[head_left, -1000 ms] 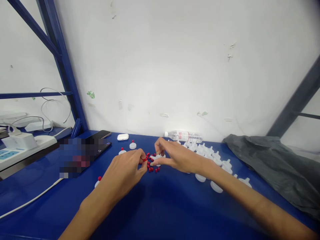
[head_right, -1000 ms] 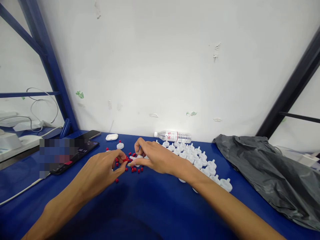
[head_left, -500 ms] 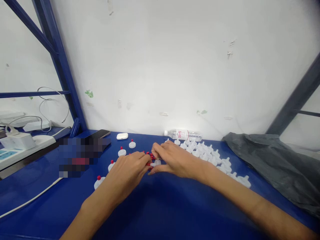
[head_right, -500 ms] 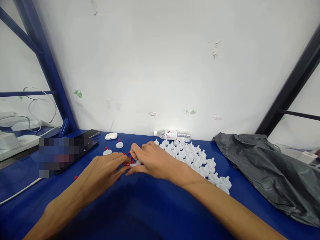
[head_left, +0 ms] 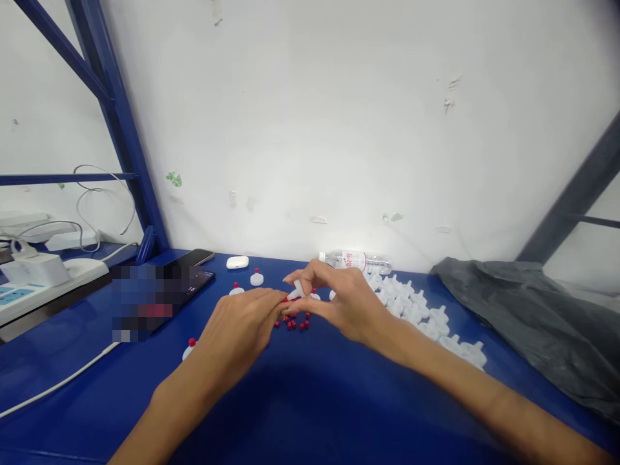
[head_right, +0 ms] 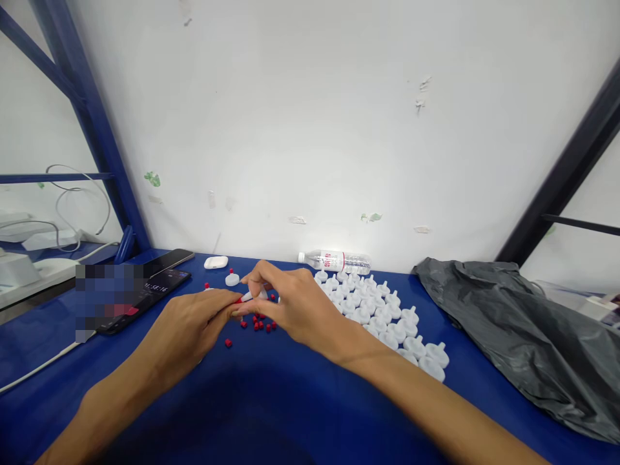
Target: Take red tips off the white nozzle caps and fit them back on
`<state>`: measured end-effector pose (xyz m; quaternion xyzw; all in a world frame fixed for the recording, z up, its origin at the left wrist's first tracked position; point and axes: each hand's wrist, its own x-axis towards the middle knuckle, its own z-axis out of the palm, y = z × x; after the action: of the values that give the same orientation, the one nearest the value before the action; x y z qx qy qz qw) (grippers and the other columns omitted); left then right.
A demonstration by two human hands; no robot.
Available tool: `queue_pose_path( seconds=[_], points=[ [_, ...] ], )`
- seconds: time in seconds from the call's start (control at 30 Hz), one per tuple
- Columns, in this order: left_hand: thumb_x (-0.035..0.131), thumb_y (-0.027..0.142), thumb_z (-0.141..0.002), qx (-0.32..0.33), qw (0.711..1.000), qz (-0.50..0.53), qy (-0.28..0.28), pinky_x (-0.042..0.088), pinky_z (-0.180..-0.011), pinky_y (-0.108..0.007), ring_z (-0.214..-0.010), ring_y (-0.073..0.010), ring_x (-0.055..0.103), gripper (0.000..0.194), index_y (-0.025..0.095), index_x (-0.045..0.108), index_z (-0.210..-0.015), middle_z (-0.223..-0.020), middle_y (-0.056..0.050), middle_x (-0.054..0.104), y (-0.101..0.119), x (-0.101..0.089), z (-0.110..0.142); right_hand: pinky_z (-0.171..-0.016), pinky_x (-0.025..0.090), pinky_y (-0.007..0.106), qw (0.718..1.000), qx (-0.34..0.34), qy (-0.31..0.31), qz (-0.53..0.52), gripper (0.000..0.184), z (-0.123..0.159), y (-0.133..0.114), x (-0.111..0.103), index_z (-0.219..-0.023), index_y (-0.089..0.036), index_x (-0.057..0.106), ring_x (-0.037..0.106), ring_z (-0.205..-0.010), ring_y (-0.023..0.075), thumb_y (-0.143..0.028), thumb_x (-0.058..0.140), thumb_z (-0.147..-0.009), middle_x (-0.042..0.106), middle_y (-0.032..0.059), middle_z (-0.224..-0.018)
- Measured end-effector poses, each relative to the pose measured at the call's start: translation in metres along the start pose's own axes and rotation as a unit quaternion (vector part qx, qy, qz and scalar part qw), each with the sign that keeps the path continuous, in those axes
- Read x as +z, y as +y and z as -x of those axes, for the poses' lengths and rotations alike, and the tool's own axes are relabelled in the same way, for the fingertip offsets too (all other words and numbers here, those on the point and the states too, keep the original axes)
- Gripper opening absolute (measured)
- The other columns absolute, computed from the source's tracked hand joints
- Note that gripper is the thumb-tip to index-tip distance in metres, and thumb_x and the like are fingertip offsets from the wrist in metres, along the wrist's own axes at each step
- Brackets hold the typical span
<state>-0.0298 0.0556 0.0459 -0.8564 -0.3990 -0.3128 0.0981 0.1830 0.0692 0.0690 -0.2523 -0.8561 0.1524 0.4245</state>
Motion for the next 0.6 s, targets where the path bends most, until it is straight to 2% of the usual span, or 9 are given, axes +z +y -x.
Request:
queue_pose_path(
  seconds=[0.17, 0.27, 0.37, 0.43, 0.5, 0.53, 0.6],
  points=[
    [0.043, 0.024, -0.102, -0.059, 0.986, 0.152, -0.027, 0.034, -0.054, -0.025, -0.051, -0.0114, 0.054, 0.037, 0.022, 0.062, -0.071, -0.061, 0.005, 0.066, 0.008, -0.012, -0.004, -0.072, 0.057, 0.018, 0.993, -0.085, 0.063, 0.058, 0.029, 0.006, -0.006, 0.006, -0.082, -0.024, 0.051, 0.078, -0.098, 0.0169, -0.029, 0.078, -0.091, 0.066, -0.0065, -0.078],
    [0.045, 0.035, -0.103, -0.092, 0.960, 0.256, -0.066, 0.034, -0.052, -0.023, -0.051, -0.0100, 0.054, 0.042, 0.022, 0.064, -0.068, -0.058, 0.006, 0.063, 0.010, -0.021, -0.006, -0.070, 0.057, 0.016, 0.991, -0.094, 0.076, 0.054, 0.034, 0.007, -0.008, 0.008, -0.078, -0.025, 0.048, 0.078, -0.100, 0.0168, -0.024, 0.080, -0.089, 0.068, -0.0074, -0.076],
    [0.048, 0.042, -0.101, -0.102, 0.942, 0.311, -0.080, 0.034, -0.050, -0.022, -0.049, -0.0094, 0.049, 0.046, 0.021, 0.063, -0.063, -0.053, 0.006, 0.059, 0.012, -0.030, -0.007, -0.070, 0.057, 0.016, 0.992, -0.092, 0.077, 0.032, 0.036, 0.006, -0.011, 0.009, -0.077, -0.025, 0.046, 0.077, -0.102, 0.0167, -0.024, 0.080, -0.089, 0.066, -0.0080, -0.074],
    [0.049, 0.046, -0.100, -0.107, 0.936, 0.325, -0.083, 0.032, -0.048, -0.023, -0.047, -0.0093, 0.045, 0.049, 0.022, 0.063, -0.060, -0.052, 0.006, 0.056, 0.014, -0.034, -0.008, -0.074, 0.058, 0.018, 0.994, -0.085, 0.059, 0.020, 0.034, 0.005, -0.014, 0.005, -0.078, -0.025, 0.047, 0.077, -0.103, 0.0175, -0.026, 0.079, -0.089, 0.068, -0.0076, -0.077],
    [0.048, 0.051, -0.099, -0.120, 0.938, 0.314, -0.085, 0.031, -0.046, -0.024, -0.046, -0.0101, 0.044, 0.051, 0.022, 0.063, -0.060, -0.051, 0.006, 0.055, 0.017, -0.036, -0.009, -0.077, 0.058, 0.021, 0.997, -0.071, 0.011, 0.023, 0.025, 0.002, -0.017, -0.001, -0.087, -0.026, 0.052, 0.077, -0.096, 0.0164, -0.027, 0.077, -0.092, 0.073, -0.0060, -0.090],
    [0.048, 0.053, -0.099, -0.127, 0.943, 0.295, -0.087, 0.031, -0.046, -0.025, -0.046, -0.0109, 0.045, 0.052, 0.023, 0.065, -0.061, -0.052, 0.006, 0.056, 0.018, -0.035, -0.009, -0.080, 0.057, 0.023, 0.997, -0.064, -0.024, 0.035, 0.020, 0.001, -0.018, -0.006, -0.096, -0.026, 0.055, 0.076, -0.093, 0.0154, -0.028, 0.075, -0.093, 0.074, -0.0045, -0.100],
    [0.047, 0.055, -0.100, -0.137, 0.960, 0.228, -0.087, 0.033, -0.049, -0.027, -0.049, -0.0134, 0.050, 0.049, 0.025, 0.071, -0.069, -0.055, 0.005, 0.061, 0.017, -0.030, -0.008, -0.083, 0.056, 0.026, 0.990, -0.063, -0.088, 0.094, 0.024, -0.002, -0.018, -0.015, -0.118, -0.028, 0.056, 0.073, -0.096, 0.0154, -0.029, 0.069, -0.098, 0.073, -0.0003, -0.117]
  ],
)
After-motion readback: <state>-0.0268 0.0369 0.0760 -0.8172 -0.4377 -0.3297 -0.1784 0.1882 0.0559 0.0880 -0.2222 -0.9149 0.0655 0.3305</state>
